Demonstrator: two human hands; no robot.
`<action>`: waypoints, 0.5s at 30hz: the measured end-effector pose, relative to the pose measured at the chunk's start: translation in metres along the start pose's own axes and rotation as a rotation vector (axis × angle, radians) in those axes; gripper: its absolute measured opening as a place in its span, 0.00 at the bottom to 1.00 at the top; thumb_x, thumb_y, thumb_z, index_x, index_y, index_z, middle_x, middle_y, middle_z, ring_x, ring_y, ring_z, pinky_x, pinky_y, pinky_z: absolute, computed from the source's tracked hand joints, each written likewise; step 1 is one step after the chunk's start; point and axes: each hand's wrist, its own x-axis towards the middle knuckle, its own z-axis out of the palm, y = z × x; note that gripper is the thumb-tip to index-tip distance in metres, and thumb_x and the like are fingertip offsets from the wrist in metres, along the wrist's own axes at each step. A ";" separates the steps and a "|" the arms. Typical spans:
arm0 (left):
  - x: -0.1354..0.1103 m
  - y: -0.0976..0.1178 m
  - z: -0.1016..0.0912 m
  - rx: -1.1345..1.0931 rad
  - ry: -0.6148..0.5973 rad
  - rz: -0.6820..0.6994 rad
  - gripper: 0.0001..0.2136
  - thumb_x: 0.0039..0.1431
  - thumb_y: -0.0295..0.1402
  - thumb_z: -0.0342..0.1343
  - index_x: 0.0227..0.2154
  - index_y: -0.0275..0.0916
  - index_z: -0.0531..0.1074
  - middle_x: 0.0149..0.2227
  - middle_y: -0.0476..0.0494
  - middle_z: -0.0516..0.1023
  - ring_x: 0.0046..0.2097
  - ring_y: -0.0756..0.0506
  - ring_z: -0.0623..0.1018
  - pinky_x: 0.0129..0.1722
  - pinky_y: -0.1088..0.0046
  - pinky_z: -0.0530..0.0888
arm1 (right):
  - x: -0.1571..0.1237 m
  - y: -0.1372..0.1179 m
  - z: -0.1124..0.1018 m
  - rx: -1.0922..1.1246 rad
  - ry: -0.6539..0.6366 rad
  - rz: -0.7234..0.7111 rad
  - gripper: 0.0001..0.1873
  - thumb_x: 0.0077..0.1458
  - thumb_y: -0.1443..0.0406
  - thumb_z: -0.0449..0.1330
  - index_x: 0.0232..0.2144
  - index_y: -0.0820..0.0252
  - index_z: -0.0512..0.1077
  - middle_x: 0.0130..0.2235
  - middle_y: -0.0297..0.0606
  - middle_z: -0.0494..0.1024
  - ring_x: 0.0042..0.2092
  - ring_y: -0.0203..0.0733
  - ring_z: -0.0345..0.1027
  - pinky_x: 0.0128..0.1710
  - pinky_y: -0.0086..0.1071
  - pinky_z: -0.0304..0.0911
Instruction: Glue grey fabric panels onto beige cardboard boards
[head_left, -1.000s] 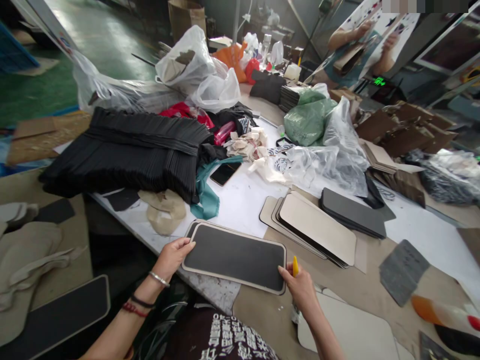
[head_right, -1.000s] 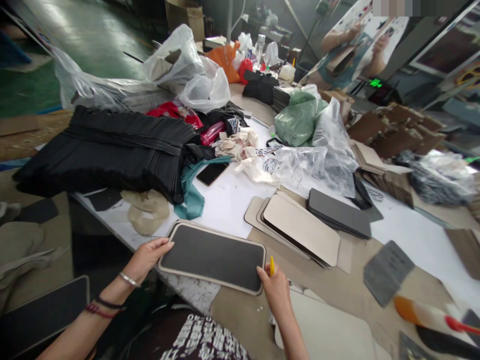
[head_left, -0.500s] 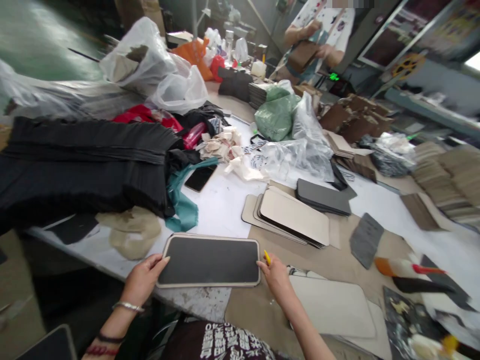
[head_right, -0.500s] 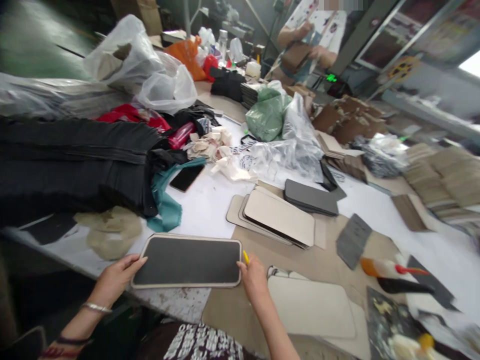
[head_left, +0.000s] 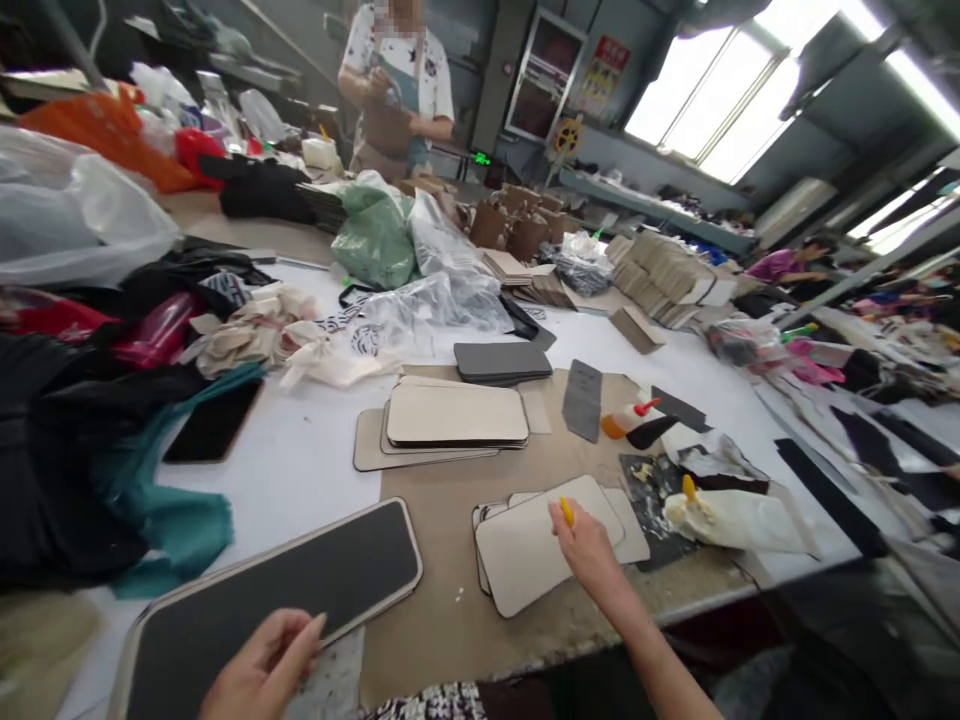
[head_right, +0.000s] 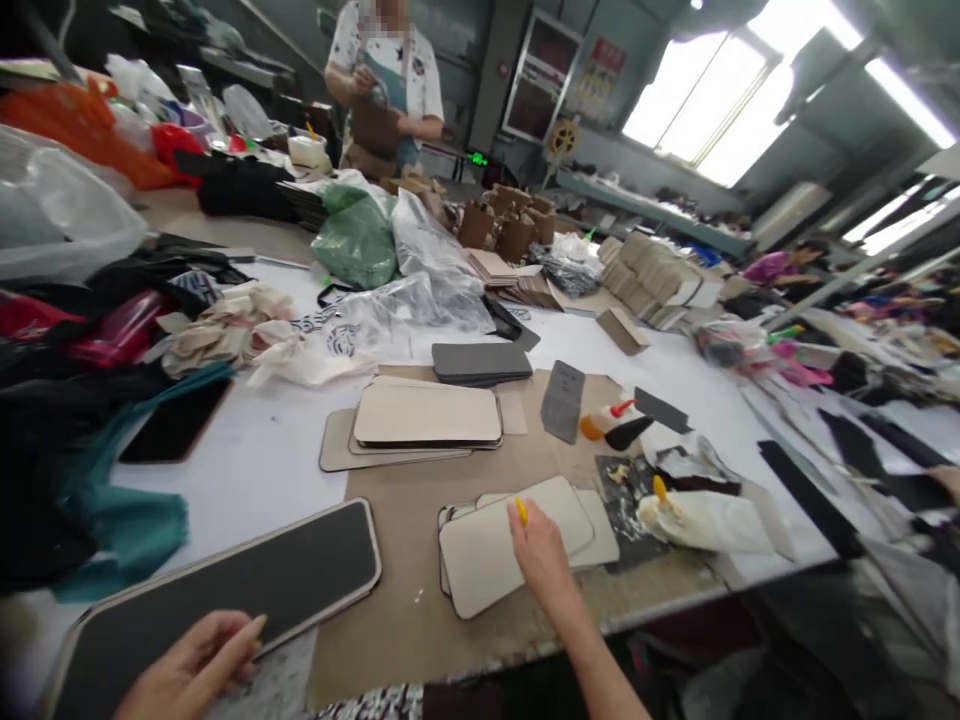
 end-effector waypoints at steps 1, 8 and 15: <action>-0.003 0.013 0.021 -0.026 -0.106 0.039 0.25 0.33 0.62 0.47 0.21 0.43 0.64 0.20 0.50 0.71 0.27 0.45 0.72 0.27 0.72 0.69 | 0.003 0.021 -0.002 -0.058 0.001 0.055 0.17 0.59 0.59 0.40 0.29 0.59 0.65 0.27 0.39 0.74 0.30 0.38 0.68 0.31 0.27 0.56; 0.009 0.044 0.152 0.068 -0.360 0.153 0.23 0.32 0.57 0.51 0.20 0.40 0.66 0.18 0.48 0.69 0.23 0.46 0.70 0.23 0.71 0.65 | 0.018 0.135 0.005 -0.123 0.006 0.287 0.15 0.58 0.65 0.43 0.34 0.68 0.67 0.33 0.51 0.75 0.35 0.44 0.70 0.32 0.31 0.56; 0.014 0.053 0.194 0.096 -0.276 0.118 0.23 0.33 0.58 0.50 0.19 0.40 0.64 0.16 0.50 0.68 0.21 0.47 0.69 0.21 0.72 0.66 | 0.018 0.165 0.029 0.023 -0.048 0.266 0.12 0.57 0.65 0.46 0.35 0.64 0.67 0.36 0.44 0.75 0.39 0.41 0.69 0.34 0.28 0.56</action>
